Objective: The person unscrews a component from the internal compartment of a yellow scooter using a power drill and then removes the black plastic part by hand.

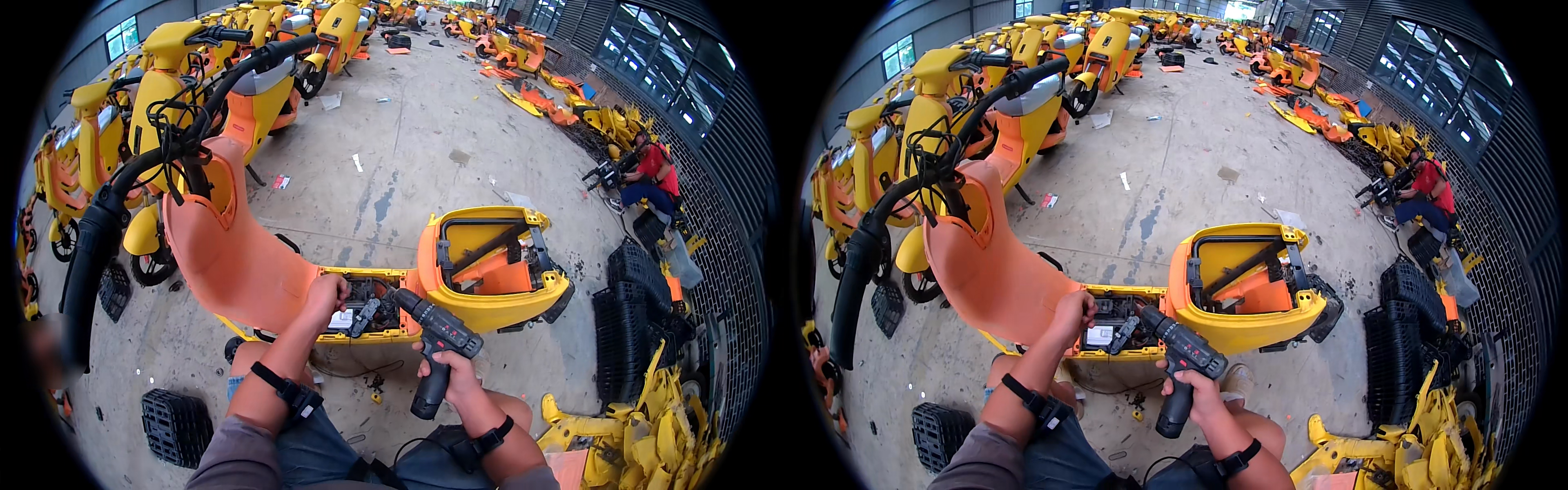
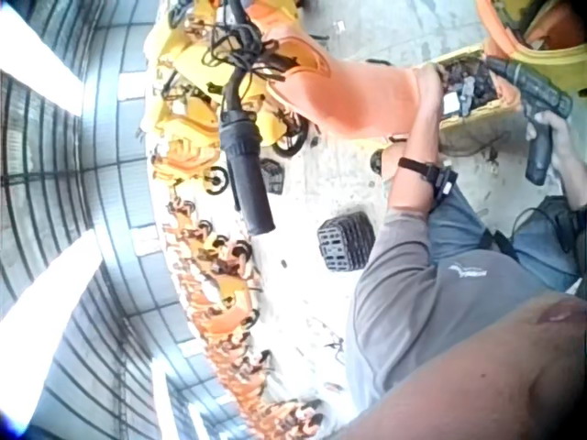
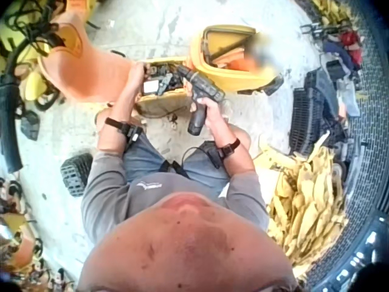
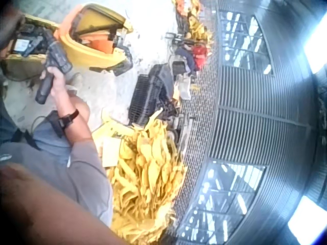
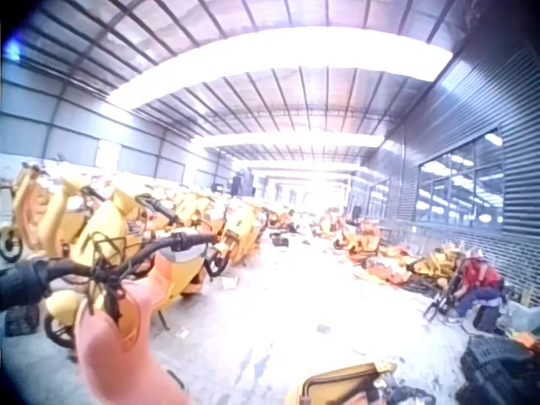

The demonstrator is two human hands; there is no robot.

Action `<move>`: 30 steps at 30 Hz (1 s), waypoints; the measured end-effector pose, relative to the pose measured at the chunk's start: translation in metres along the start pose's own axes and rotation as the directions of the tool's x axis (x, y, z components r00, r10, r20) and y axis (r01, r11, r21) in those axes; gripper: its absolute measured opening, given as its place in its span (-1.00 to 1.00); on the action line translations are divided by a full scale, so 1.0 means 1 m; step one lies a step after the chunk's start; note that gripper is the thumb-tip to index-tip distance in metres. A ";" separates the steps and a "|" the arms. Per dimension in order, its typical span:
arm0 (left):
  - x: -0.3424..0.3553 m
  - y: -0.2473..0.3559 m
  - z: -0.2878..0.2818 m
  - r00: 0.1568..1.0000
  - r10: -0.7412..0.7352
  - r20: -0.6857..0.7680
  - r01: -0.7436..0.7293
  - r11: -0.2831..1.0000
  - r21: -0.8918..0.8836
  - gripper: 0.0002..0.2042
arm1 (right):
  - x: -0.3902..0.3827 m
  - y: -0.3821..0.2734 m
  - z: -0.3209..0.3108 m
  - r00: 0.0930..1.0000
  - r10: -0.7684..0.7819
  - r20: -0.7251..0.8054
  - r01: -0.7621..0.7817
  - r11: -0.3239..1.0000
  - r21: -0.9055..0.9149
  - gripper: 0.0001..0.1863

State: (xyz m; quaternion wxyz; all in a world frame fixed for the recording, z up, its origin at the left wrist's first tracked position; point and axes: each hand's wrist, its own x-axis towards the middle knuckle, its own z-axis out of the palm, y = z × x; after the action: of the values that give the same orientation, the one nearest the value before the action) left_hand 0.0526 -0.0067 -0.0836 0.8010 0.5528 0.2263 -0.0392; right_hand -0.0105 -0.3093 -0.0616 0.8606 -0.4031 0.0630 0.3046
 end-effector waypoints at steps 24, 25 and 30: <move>0.014 -0.004 0.002 0.961 0.274 0.021 -0.268 0.917 0.296 -0.83 | 0.002 -0.007 0.013 1.000 0.007 -0.028 -0.010 0.996 -0.089 -0.42; 0.014 -0.003 0.003 0.961 0.277 0.011 -0.267 0.914 0.307 -0.83 | 0.002 -0.007 0.012 1.000 0.005 -0.028 -0.008 0.995 -0.095 -0.42; 0.019 -0.006 0.003 0.951 0.308 -0.035 -0.282 0.906 0.315 -0.83 | 0.003 -0.006 0.009 0.999 0.029 -0.021 -0.030 0.996 -0.079 -0.42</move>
State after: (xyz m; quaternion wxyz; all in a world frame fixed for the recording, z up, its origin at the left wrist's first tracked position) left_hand 0.0682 -0.0082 -0.0958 0.6921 0.6991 0.1648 0.0712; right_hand -0.0054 -0.3041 -0.0526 0.8386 -0.4392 0.0655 0.3155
